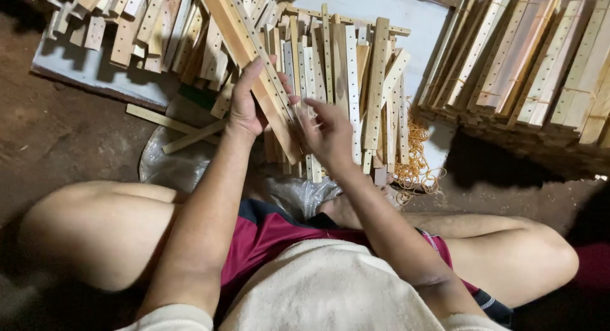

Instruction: Organizing and stacking wooden frame components while sitting on the floor

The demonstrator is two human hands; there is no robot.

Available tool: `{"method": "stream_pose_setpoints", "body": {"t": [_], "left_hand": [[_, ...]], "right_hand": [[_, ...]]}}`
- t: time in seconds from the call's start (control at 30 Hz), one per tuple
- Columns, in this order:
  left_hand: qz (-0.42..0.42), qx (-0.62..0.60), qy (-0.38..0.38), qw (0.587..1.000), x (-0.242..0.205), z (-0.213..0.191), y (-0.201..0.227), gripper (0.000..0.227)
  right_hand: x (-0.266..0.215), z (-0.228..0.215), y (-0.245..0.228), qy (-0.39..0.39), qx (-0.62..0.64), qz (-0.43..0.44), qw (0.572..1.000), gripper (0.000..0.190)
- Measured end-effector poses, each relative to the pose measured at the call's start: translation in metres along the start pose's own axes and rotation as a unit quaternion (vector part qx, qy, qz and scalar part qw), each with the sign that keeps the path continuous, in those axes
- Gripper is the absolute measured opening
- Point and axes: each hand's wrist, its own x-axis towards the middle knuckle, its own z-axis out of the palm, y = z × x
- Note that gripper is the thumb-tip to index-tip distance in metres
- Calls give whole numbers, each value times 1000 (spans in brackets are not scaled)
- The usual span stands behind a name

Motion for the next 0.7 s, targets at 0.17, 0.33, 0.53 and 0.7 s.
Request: {"method": "stream_pose_setpoints", "body": {"t": [0.17,0.33,0.53,0.7], "left_hand": [[62,24,-45,997,-23,11,36,75],[77,-9,-39,996,-24,1,48,83],[80,13,17,997,-26,0,56,82],[71,12,12,997,-29,-5,57,77]], "right_hand": [[15,-26,56,-18,-206,83,975,19],[6,-18,60,-5,-259,102,960,16],[-21,10,-2,-282,-263,183,904,38],[-57,25,15,-267,-312,76,909,39]]}}
